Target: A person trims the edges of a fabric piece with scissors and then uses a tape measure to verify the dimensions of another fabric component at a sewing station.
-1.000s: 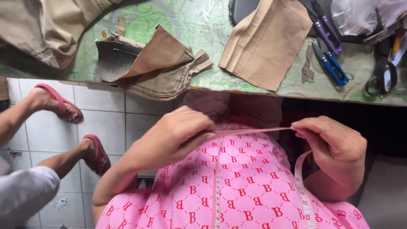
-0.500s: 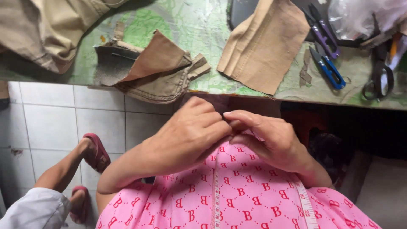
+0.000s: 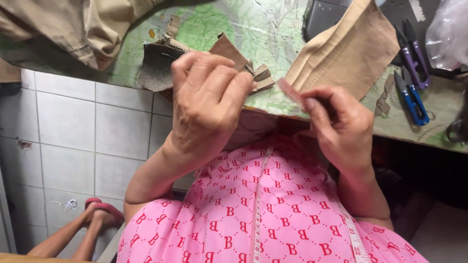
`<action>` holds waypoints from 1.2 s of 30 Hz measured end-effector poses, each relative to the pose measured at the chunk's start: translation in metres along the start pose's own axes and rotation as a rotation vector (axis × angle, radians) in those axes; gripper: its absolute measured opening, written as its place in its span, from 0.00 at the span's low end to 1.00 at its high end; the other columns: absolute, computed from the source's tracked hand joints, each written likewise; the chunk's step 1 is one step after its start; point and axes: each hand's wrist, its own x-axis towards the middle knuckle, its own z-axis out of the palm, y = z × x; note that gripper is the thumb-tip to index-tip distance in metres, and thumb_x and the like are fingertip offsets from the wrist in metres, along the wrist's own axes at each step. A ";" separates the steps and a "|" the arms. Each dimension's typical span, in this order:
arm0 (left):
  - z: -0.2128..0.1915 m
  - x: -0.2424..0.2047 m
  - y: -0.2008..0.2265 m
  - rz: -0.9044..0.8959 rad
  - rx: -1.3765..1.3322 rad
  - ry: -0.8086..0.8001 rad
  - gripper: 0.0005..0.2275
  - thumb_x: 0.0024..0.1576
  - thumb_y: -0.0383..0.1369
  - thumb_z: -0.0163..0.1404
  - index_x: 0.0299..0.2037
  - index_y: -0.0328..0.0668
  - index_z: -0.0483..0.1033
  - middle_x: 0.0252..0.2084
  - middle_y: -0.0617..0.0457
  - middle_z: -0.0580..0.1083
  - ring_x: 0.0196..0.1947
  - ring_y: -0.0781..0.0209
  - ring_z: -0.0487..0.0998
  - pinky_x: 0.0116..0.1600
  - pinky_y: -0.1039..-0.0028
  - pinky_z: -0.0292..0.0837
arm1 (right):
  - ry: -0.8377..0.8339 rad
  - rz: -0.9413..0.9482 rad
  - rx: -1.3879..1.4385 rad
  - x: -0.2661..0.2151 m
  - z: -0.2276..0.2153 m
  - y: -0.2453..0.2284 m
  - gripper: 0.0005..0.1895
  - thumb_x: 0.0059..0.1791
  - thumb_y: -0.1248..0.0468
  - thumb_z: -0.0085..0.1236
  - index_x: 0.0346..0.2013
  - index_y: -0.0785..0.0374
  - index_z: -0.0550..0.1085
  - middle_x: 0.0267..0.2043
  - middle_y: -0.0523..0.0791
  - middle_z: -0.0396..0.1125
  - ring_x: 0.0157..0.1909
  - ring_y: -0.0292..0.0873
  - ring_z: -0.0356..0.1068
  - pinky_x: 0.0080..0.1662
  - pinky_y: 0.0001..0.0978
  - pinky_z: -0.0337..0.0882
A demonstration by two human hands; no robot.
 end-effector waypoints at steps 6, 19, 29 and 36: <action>0.022 -0.012 0.004 0.125 0.280 0.060 0.03 0.65 0.26 0.55 0.44 0.38 0.83 0.43 0.50 0.81 0.47 0.57 0.81 0.59 0.68 0.63 | 0.036 0.167 0.005 0.009 0.003 0.002 0.03 0.60 0.71 0.55 0.47 0.67 0.76 0.24 0.42 0.65 0.20 0.31 0.62 0.25 0.21 0.63; 0.025 -0.026 0.000 0.208 0.453 -0.150 0.23 0.75 0.46 0.31 0.58 0.42 0.78 0.55 0.49 0.77 0.56 0.49 0.78 0.65 0.62 0.68 | 0.022 0.139 -0.055 0.008 0.001 0.001 0.02 0.60 0.73 0.56 0.46 0.68 0.76 0.30 0.44 0.68 0.22 0.33 0.64 0.28 0.21 0.65; 0.028 -0.006 -0.009 0.148 0.114 -0.001 0.05 0.64 0.20 0.50 0.38 0.32 0.79 0.39 0.47 0.74 0.45 0.52 0.75 0.54 0.64 0.70 | 0.049 -0.174 -0.230 0.018 -0.002 0.001 0.03 0.61 0.79 0.58 0.48 0.75 0.79 0.42 0.53 0.72 0.42 0.46 0.70 0.47 0.35 0.68; 0.031 -0.001 -0.013 0.177 0.105 0.026 0.08 0.66 0.21 0.45 0.37 0.33 0.76 0.32 0.48 0.70 0.38 0.52 0.74 0.51 0.65 0.71 | 0.129 -0.228 -0.192 0.014 0.011 -0.008 0.05 0.59 0.79 0.62 0.49 0.72 0.76 0.45 0.55 0.69 0.46 0.51 0.70 0.52 0.39 0.71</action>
